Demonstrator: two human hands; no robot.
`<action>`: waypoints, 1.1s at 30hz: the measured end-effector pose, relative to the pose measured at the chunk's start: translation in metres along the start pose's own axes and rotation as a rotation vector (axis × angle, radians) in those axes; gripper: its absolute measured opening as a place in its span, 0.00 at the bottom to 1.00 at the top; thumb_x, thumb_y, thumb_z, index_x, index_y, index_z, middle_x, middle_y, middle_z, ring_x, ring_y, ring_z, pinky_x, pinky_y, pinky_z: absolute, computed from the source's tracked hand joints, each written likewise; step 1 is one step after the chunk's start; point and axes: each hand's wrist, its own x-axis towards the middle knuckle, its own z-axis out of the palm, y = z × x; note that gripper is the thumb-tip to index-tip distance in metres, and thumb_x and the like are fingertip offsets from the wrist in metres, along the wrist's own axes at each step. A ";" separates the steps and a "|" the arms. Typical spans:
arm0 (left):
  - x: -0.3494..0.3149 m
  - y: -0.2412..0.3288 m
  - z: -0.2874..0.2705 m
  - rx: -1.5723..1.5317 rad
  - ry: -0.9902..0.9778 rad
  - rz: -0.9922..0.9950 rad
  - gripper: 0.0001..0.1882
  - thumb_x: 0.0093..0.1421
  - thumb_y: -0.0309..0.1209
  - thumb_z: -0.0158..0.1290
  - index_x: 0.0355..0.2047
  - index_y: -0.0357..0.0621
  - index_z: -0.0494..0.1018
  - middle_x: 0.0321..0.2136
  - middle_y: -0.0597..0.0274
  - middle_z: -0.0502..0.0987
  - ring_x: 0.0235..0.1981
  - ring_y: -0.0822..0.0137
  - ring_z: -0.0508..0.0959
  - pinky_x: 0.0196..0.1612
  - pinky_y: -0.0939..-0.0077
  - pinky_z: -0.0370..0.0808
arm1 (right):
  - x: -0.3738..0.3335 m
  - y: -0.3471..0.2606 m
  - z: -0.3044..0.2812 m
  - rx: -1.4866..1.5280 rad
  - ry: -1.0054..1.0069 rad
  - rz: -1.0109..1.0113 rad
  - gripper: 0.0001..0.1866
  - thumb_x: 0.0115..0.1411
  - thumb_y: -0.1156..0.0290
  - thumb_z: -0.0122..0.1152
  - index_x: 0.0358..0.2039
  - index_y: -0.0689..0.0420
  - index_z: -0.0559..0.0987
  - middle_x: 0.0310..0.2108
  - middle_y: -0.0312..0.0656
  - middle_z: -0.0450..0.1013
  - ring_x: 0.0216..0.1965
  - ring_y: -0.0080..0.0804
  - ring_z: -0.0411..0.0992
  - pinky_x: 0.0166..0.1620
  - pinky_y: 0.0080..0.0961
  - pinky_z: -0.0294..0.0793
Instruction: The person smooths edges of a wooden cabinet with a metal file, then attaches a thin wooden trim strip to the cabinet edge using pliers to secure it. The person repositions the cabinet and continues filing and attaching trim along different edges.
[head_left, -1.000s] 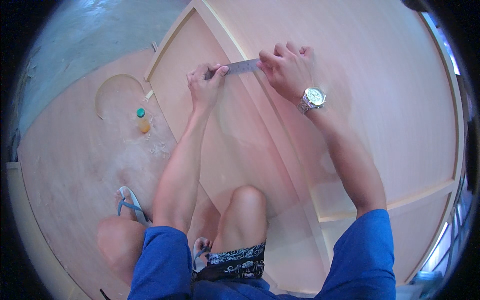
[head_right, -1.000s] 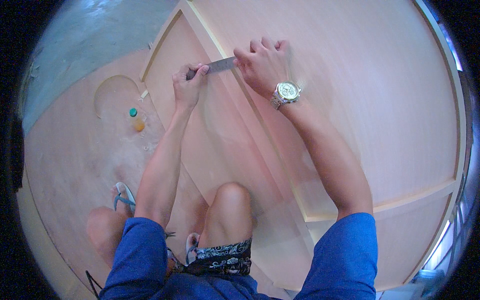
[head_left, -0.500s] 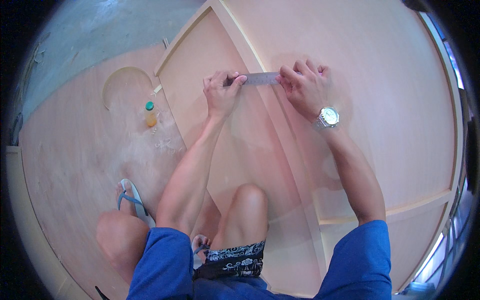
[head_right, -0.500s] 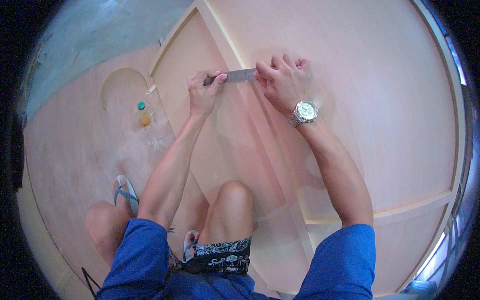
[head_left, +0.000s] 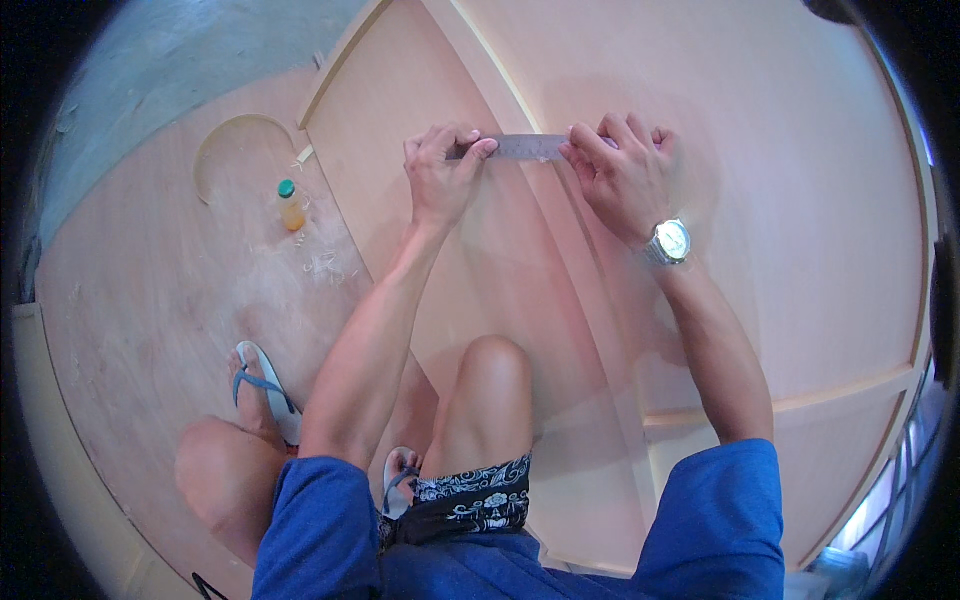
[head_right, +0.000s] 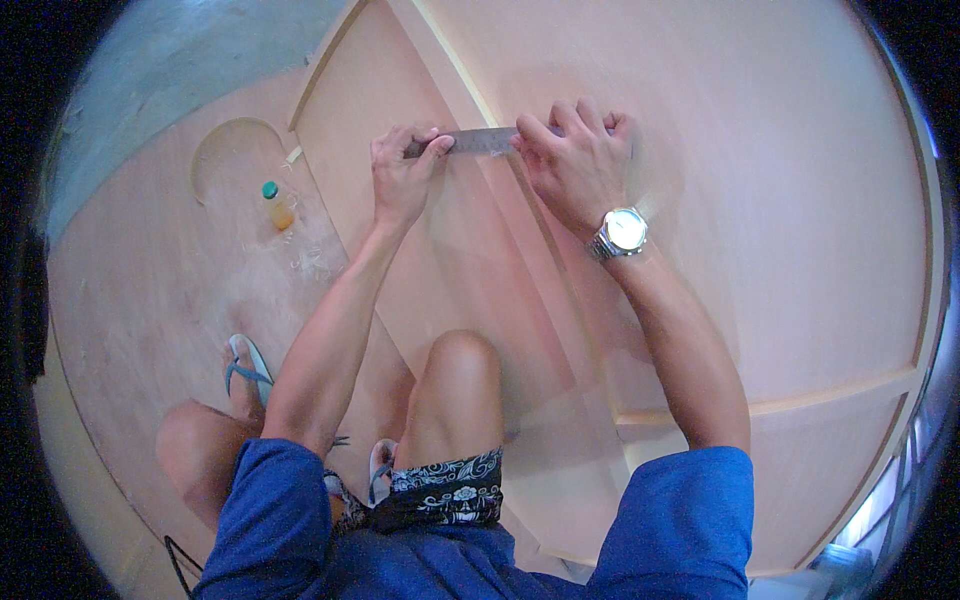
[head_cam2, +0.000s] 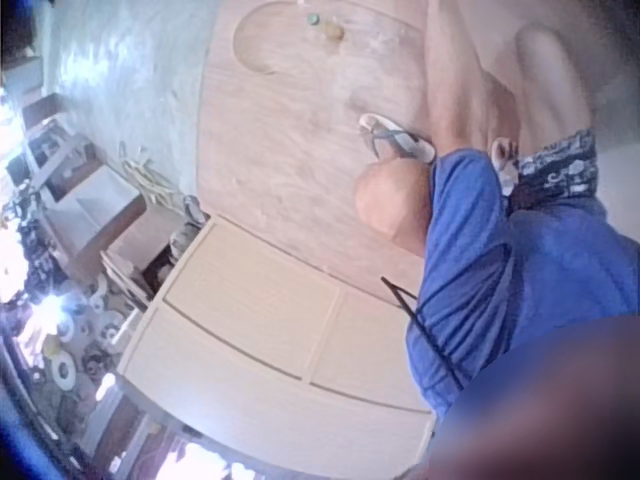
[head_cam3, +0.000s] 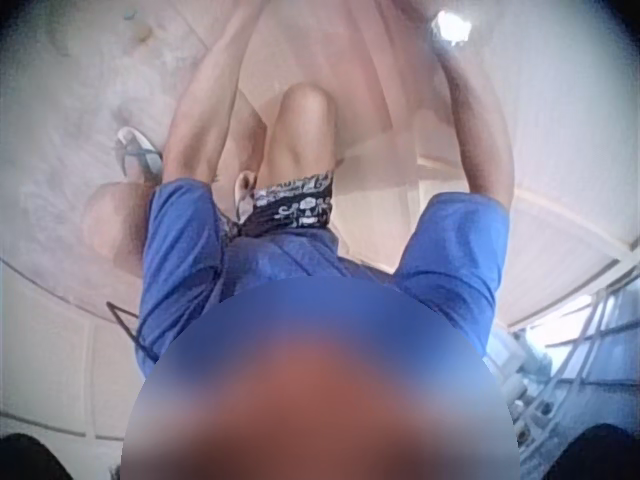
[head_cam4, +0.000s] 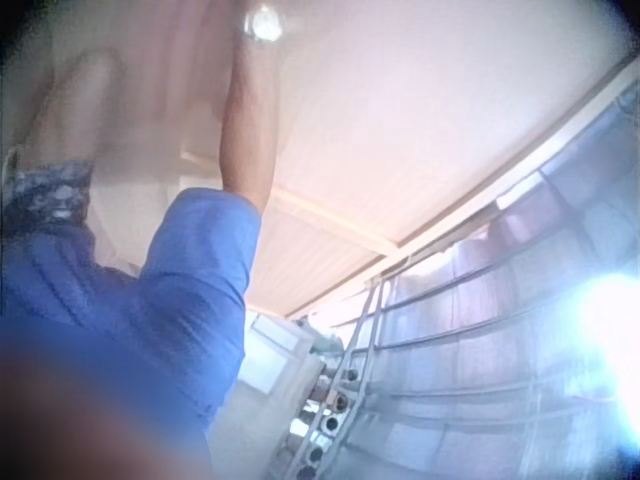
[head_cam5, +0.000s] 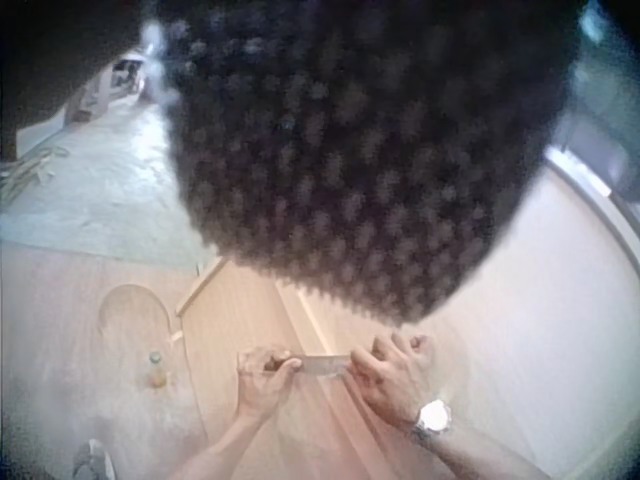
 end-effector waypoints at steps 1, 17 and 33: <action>-0.001 0.001 0.000 0.007 -0.003 0.000 0.14 0.60 0.41 0.73 0.36 0.47 0.85 0.33 0.65 0.86 0.38 0.63 0.78 0.53 0.66 0.68 | 0.000 0.001 0.001 0.006 0.001 0.006 0.06 0.67 0.55 0.68 0.37 0.41 0.84 0.32 0.32 0.75 0.40 0.33 0.72 0.48 0.46 0.60; -0.033 0.028 -0.008 0.003 -0.078 -0.075 0.13 0.59 0.37 0.74 0.38 0.46 0.85 0.35 0.65 0.86 0.48 0.58 0.73 0.53 0.62 0.71 | -0.025 -0.006 -0.031 0.014 -0.120 0.037 0.08 0.67 0.53 0.67 0.40 0.39 0.84 0.34 0.31 0.72 0.41 0.33 0.71 0.48 0.46 0.59; -0.052 0.071 -0.027 -0.054 -0.194 0.027 0.11 0.57 0.31 0.75 0.35 0.43 0.84 0.31 0.64 0.77 0.41 0.60 0.69 0.47 0.64 0.70 | -0.037 -0.020 -0.094 -0.054 -0.220 0.043 0.13 0.64 0.56 0.72 0.49 0.39 0.87 0.32 0.30 0.70 0.38 0.32 0.68 0.47 0.42 0.54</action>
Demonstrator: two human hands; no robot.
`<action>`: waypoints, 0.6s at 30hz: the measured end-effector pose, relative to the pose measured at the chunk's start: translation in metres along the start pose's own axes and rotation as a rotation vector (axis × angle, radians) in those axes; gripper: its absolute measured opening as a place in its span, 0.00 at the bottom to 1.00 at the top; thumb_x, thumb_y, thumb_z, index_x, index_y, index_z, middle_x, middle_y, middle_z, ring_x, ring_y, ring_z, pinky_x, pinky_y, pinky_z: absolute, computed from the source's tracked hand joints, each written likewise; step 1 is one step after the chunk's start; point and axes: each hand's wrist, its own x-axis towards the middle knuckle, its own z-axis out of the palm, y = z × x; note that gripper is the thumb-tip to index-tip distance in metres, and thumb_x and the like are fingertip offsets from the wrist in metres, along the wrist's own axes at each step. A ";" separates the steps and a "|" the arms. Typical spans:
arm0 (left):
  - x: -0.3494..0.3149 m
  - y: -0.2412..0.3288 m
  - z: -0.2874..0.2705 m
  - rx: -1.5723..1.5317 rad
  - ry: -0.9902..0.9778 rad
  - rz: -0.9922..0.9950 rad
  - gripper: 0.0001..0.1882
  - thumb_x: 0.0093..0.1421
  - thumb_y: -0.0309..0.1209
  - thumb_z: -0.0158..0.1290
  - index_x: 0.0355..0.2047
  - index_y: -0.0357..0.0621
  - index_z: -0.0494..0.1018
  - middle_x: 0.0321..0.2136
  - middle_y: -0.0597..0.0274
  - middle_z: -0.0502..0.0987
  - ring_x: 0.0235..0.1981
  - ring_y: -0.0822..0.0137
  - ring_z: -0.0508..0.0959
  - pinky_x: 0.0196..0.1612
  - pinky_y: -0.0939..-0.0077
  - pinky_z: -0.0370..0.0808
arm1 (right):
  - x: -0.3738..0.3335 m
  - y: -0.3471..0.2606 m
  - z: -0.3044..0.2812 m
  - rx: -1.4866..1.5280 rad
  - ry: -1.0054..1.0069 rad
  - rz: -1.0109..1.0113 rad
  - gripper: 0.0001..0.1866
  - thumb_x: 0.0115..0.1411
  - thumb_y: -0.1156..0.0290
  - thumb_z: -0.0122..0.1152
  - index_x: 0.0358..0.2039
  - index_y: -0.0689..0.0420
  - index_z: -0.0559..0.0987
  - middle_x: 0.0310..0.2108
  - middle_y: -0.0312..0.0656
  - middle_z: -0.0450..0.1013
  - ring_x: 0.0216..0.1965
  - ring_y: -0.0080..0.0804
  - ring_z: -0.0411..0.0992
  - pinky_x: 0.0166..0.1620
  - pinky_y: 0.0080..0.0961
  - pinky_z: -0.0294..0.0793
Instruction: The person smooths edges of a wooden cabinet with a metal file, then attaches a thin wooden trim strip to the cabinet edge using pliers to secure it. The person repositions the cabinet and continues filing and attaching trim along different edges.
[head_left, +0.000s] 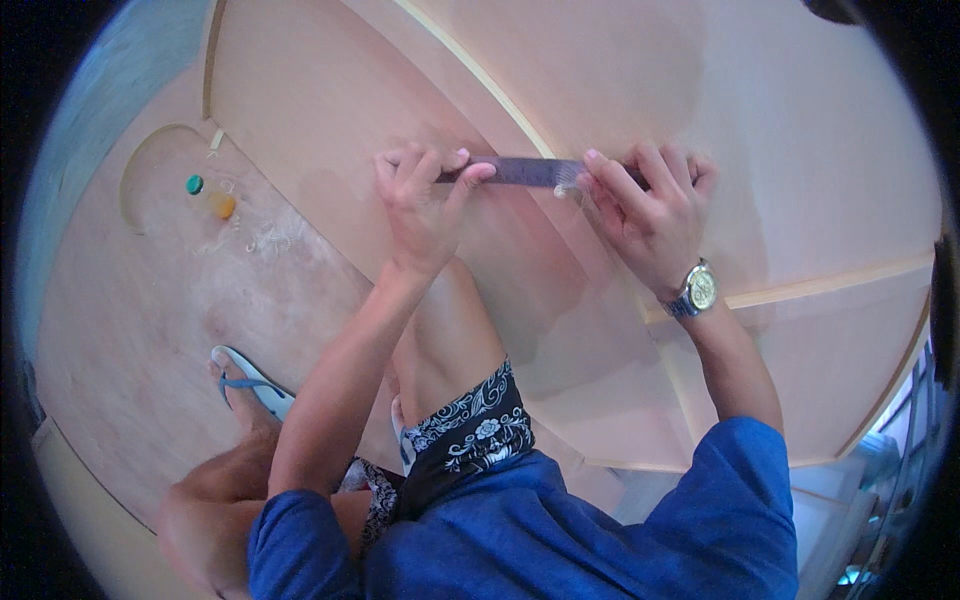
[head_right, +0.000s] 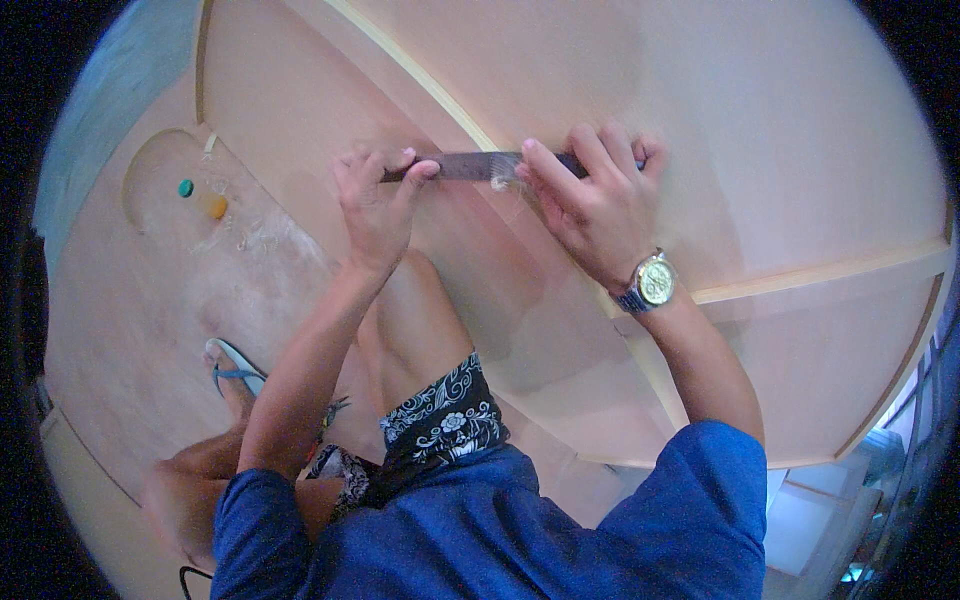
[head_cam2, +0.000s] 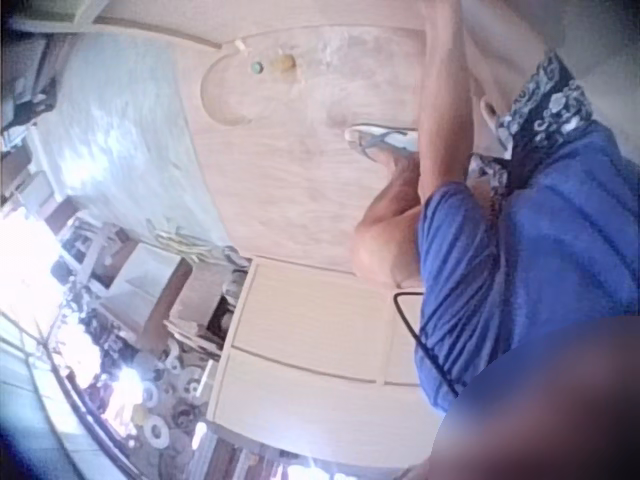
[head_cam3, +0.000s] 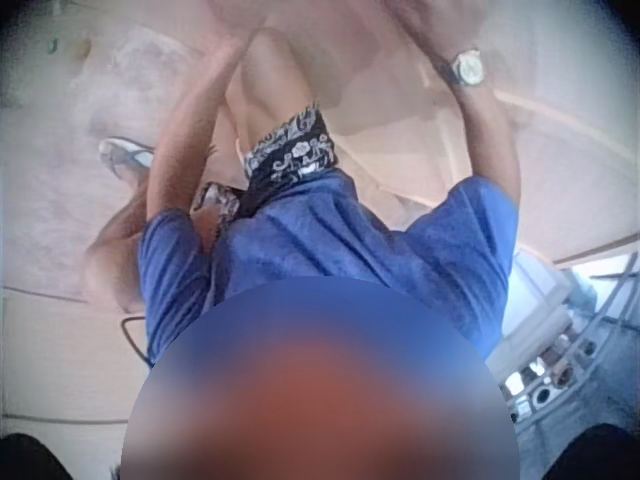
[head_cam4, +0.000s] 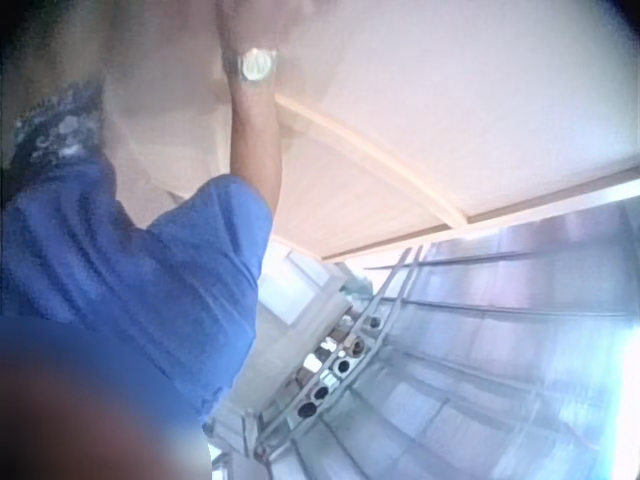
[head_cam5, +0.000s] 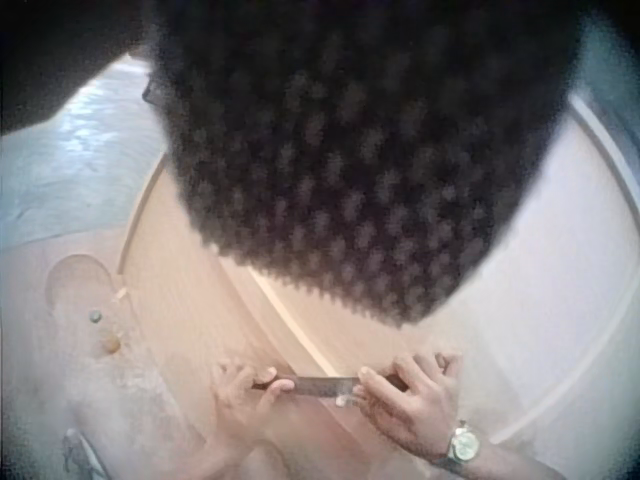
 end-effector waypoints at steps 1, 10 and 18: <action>-0.003 0.002 0.000 0.003 -0.015 0.007 0.11 0.57 0.31 0.75 0.35 0.43 0.84 0.31 0.64 0.77 0.41 0.61 0.69 0.47 0.64 0.69 | -0.003 0.000 -0.002 -0.002 -0.040 0.022 0.14 0.64 0.56 0.72 0.49 0.40 0.87 0.32 0.30 0.70 0.38 0.31 0.68 0.47 0.42 0.54; -0.016 0.024 0.004 -0.091 -0.060 -0.044 0.13 0.53 0.35 0.76 0.31 0.45 0.82 0.29 0.66 0.78 0.37 0.60 0.72 0.44 0.62 0.69 | -0.017 0.002 -0.032 -0.025 -0.142 0.055 0.13 0.61 0.56 0.74 0.45 0.41 0.88 0.31 0.30 0.69 0.38 0.31 0.67 0.46 0.41 0.53; -0.069 0.067 0.024 -0.007 -0.374 -0.045 0.19 0.53 0.45 0.75 0.27 0.46 0.78 0.26 0.66 0.76 0.35 0.57 0.74 0.41 0.59 0.69 | -0.084 0.003 -0.065 -0.007 -0.187 0.112 0.09 0.59 0.59 0.76 0.40 0.41 0.88 0.30 0.30 0.67 0.37 0.32 0.67 0.46 0.40 0.53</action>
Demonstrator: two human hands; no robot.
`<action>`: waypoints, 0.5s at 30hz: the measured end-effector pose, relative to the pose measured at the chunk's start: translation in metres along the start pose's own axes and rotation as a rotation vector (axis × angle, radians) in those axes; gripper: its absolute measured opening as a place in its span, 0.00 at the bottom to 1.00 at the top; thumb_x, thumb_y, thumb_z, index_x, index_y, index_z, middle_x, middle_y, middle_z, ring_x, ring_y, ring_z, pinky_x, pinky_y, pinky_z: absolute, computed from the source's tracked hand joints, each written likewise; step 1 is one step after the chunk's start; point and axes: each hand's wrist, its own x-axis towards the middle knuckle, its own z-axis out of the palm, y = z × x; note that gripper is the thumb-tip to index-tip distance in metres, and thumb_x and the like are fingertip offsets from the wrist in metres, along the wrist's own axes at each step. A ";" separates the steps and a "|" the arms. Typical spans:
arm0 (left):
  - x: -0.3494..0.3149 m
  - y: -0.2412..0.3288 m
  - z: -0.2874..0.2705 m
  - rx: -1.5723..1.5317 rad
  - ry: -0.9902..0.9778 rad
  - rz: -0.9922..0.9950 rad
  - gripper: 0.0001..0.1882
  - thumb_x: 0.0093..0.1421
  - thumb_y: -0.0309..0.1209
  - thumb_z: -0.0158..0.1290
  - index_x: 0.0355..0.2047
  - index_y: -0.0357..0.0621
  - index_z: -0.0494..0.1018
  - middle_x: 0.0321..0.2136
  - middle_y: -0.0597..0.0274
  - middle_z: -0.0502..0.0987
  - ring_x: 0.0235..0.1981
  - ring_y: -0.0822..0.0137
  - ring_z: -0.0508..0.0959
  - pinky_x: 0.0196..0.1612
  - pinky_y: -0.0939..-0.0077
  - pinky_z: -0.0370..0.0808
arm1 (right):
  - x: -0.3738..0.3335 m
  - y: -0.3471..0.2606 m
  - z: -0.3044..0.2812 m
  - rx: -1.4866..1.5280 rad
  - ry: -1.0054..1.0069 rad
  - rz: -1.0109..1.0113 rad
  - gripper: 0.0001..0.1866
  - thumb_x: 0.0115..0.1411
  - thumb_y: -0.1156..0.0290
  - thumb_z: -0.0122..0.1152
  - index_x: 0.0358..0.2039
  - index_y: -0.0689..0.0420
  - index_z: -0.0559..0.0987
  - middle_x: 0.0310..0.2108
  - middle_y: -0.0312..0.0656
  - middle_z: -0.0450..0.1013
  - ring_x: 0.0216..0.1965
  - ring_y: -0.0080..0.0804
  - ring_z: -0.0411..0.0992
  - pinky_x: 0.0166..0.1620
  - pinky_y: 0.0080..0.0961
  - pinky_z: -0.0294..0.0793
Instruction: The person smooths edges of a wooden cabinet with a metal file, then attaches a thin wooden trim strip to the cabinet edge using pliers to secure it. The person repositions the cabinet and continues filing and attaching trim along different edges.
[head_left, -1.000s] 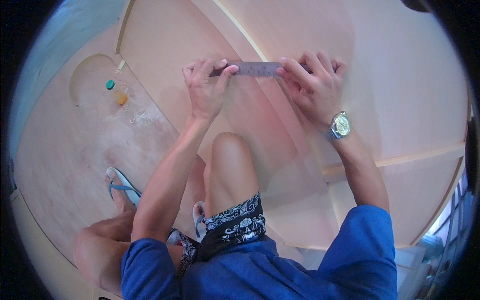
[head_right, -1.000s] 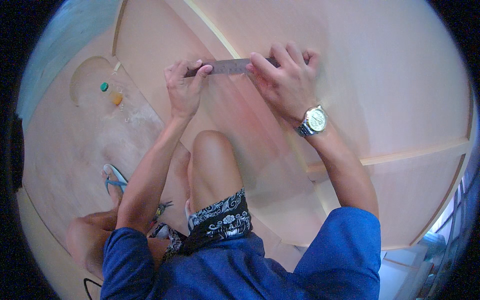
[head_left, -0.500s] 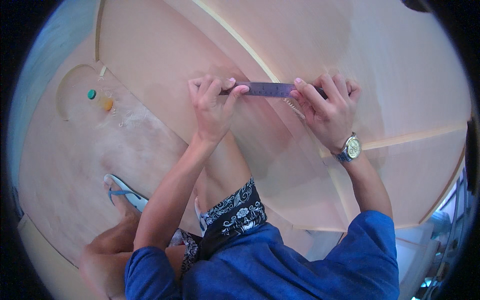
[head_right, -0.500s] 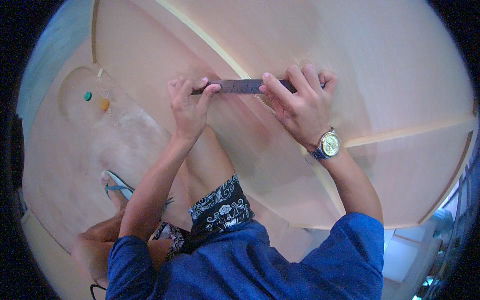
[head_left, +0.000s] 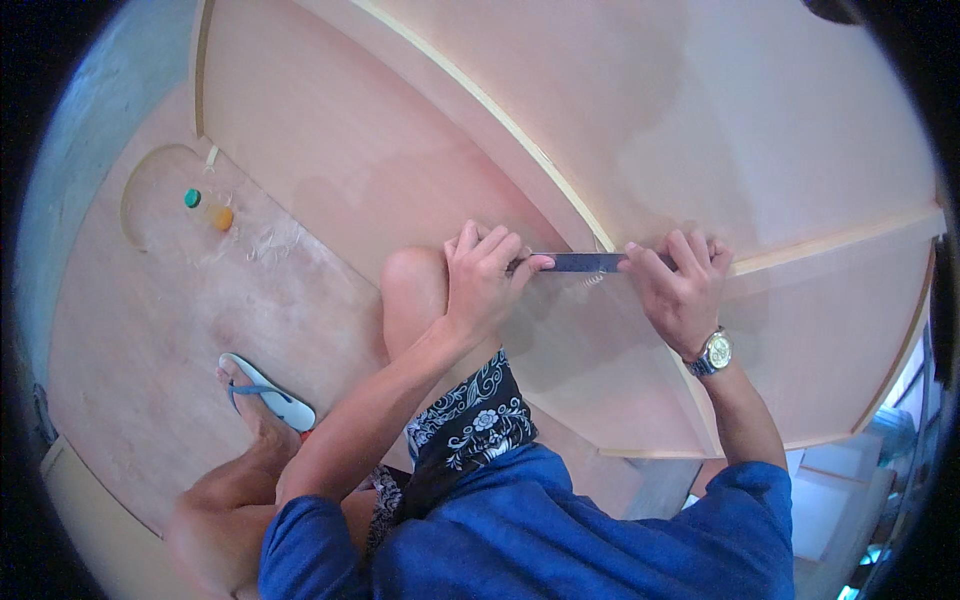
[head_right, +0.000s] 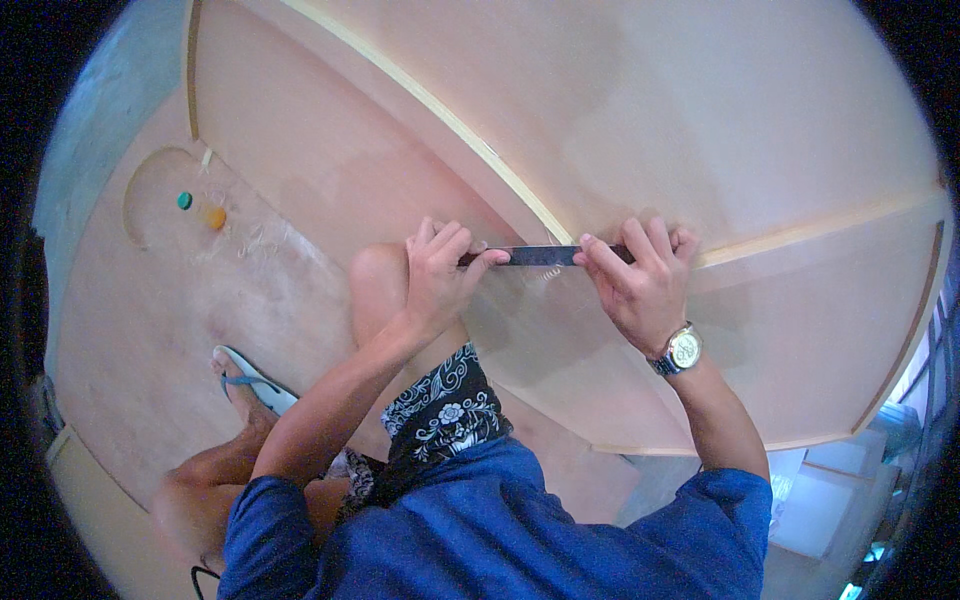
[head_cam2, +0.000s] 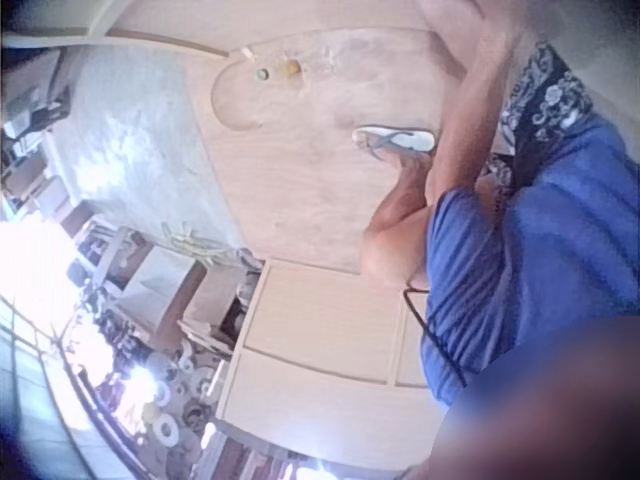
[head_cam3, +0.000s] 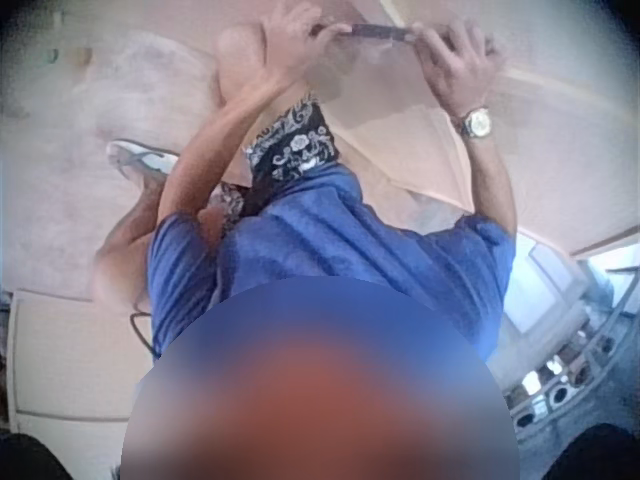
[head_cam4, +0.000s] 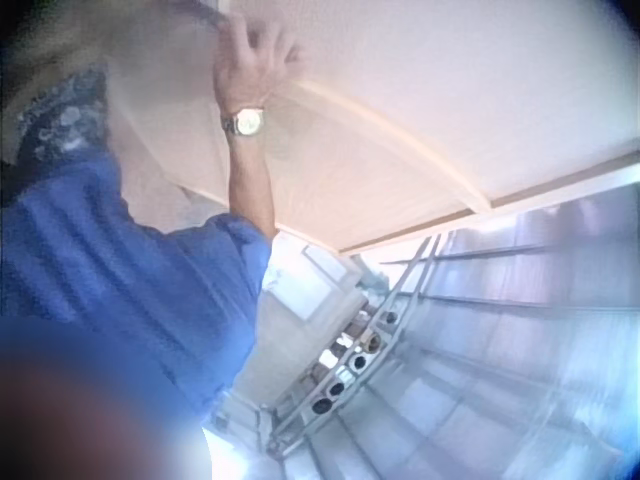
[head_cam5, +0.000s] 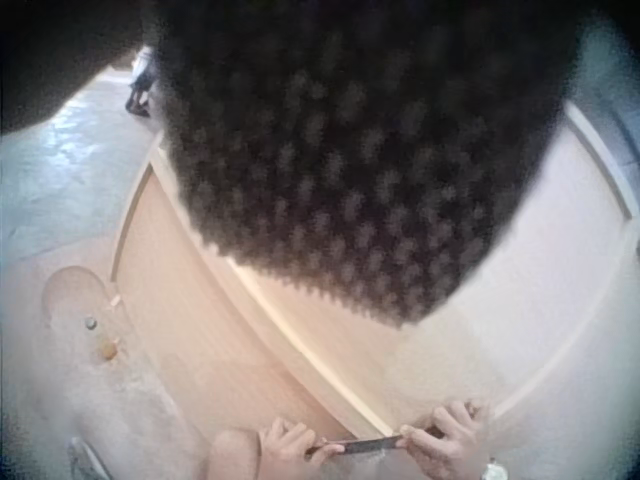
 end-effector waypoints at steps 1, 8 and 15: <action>-0.001 0.003 0.003 0.001 -0.058 -0.005 0.20 0.53 0.45 0.75 0.27 0.46 0.78 0.25 0.66 0.76 0.36 0.57 0.74 0.42 0.58 0.69 | -0.010 0.002 0.004 0.020 -0.062 0.073 0.08 0.59 0.58 0.76 0.39 0.41 0.88 0.30 0.30 0.68 0.37 0.32 0.67 0.46 0.40 0.53; 0.085 -0.002 -0.064 0.226 0.070 0.255 0.19 0.53 0.45 0.77 0.32 0.47 0.82 0.37 0.57 0.80 0.42 0.54 0.77 0.48 0.59 0.73 | -0.017 0.002 -0.028 0.023 0.022 0.183 0.08 0.59 0.60 0.75 0.35 0.45 0.85 0.32 0.32 0.68 0.38 0.34 0.67 0.47 0.40 0.55; 0.254 0.013 -0.167 0.442 -0.348 0.670 0.14 0.57 0.41 0.72 0.41 0.53 0.88 0.43 0.65 0.85 0.46 0.55 0.78 0.58 0.59 0.72 | 0.059 -0.040 -0.086 0.175 -0.076 0.361 0.10 0.60 0.59 0.73 0.33 0.50 0.82 0.33 0.35 0.69 0.40 0.37 0.67 0.48 0.43 0.57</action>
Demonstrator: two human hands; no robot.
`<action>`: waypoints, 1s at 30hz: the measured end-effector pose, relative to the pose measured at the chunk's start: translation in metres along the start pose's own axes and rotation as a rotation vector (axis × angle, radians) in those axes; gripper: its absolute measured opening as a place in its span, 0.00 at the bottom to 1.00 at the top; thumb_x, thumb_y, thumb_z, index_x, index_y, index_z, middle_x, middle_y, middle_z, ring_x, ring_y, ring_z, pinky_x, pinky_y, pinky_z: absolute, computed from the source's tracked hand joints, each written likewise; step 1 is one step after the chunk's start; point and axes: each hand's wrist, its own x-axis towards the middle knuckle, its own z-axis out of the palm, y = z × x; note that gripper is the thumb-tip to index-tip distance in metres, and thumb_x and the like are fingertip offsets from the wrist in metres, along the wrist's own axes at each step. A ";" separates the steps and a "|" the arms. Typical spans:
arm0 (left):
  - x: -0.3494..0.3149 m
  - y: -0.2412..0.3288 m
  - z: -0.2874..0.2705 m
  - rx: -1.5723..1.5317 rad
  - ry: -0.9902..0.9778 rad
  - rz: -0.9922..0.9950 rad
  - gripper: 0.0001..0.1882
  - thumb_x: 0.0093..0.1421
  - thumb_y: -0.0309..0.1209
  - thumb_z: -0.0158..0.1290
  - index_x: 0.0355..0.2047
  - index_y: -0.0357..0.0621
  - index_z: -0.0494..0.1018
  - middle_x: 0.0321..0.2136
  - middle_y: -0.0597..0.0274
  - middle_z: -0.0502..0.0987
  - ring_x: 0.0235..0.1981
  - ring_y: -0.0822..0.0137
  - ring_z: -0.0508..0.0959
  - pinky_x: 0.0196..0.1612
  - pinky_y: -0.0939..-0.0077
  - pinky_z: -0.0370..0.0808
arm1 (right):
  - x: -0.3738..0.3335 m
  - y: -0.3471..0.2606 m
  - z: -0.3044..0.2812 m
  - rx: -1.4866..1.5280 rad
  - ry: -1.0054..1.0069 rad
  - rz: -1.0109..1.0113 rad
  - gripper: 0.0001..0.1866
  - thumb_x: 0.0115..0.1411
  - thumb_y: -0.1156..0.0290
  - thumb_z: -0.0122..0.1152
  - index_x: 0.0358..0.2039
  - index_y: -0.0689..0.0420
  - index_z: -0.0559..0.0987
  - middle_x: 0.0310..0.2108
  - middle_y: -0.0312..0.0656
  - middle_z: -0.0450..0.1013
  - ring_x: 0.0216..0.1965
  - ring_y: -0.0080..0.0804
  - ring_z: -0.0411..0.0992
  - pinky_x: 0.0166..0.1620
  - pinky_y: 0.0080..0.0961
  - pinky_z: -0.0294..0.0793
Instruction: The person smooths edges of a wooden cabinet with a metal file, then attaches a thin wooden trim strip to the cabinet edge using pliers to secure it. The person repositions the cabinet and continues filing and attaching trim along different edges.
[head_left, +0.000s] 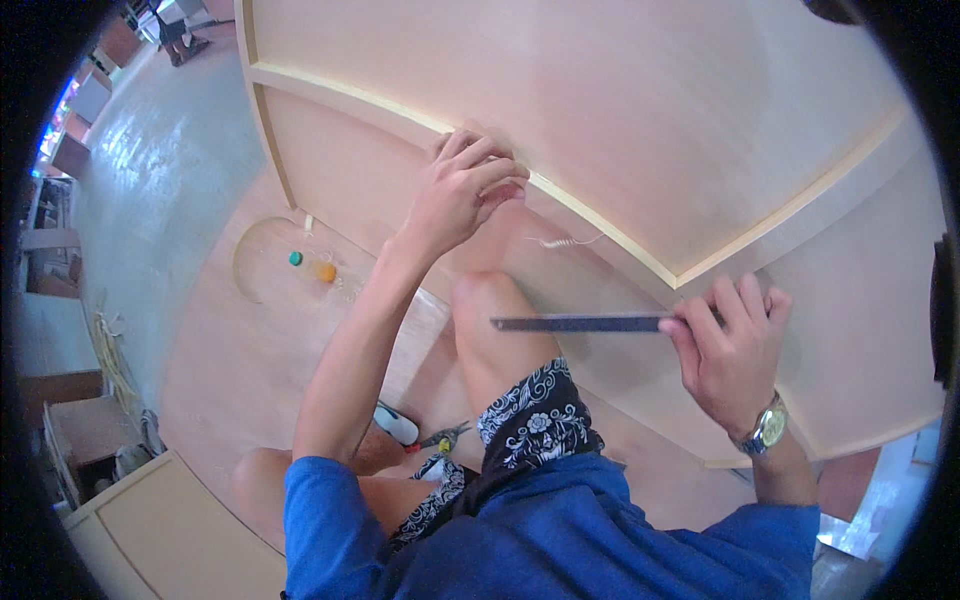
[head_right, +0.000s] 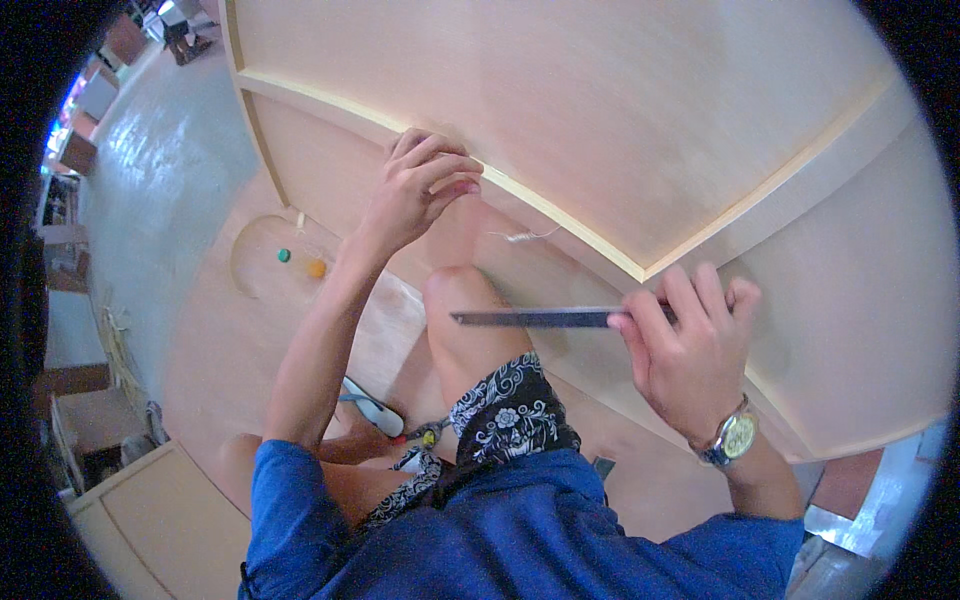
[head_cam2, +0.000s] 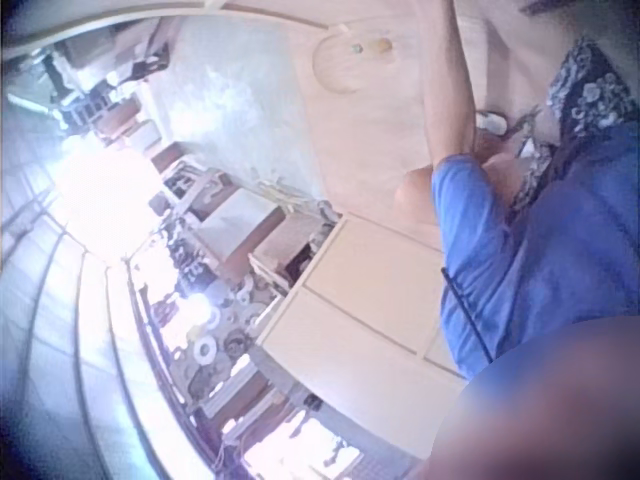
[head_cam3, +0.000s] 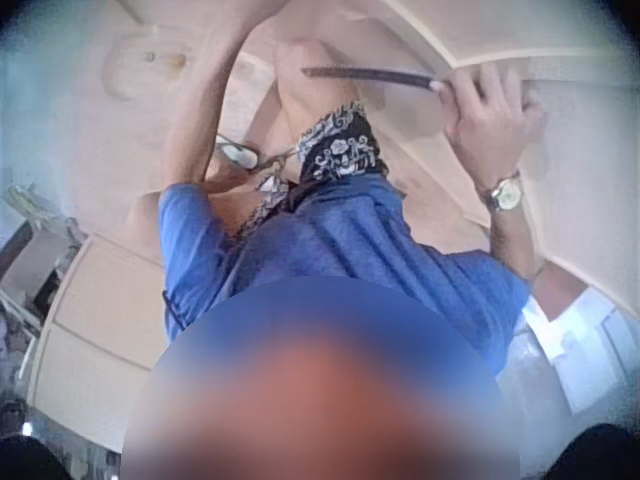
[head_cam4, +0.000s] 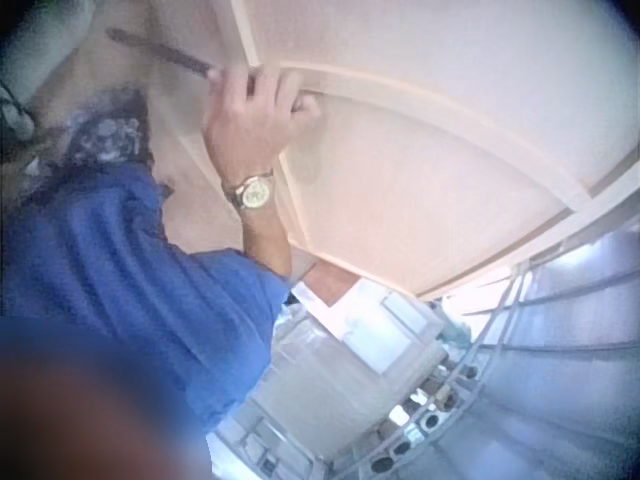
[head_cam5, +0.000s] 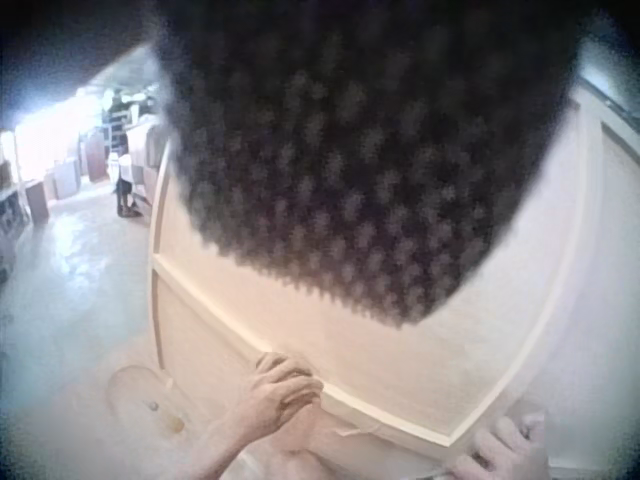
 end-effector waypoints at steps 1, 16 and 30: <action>0.009 -0.020 -0.013 -0.029 -0.057 0.001 0.12 0.58 0.40 0.72 0.40 0.52 0.89 0.42 0.66 0.85 0.46 0.56 0.78 0.57 0.60 0.72 | 0.003 -0.008 0.002 0.056 0.035 0.057 0.10 0.60 0.59 0.73 0.33 0.50 0.82 0.33 0.36 0.69 0.41 0.38 0.67 0.48 0.43 0.57; 0.006 -0.218 -0.132 0.232 -0.145 -0.438 0.10 0.66 0.36 0.67 0.45 0.50 0.90 0.47 0.66 0.89 0.56 0.63 0.78 0.63 0.67 0.73 | -0.195 -0.030 0.112 0.724 -0.187 0.785 0.16 0.66 0.56 0.66 0.32 0.57 0.79 0.32 0.42 0.70 0.38 0.42 0.69 0.50 0.41 0.58; 0.002 -0.224 -0.132 0.008 -0.147 -0.584 0.13 0.66 0.21 0.61 0.50 0.41 0.86 0.54 0.58 0.86 0.59 0.58 0.81 0.64 0.62 0.79 | -0.203 -0.016 0.146 0.926 -0.225 0.793 0.14 0.67 0.61 0.67 0.34 0.60 0.79 0.31 0.46 0.73 0.37 0.46 0.71 0.43 0.43 0.66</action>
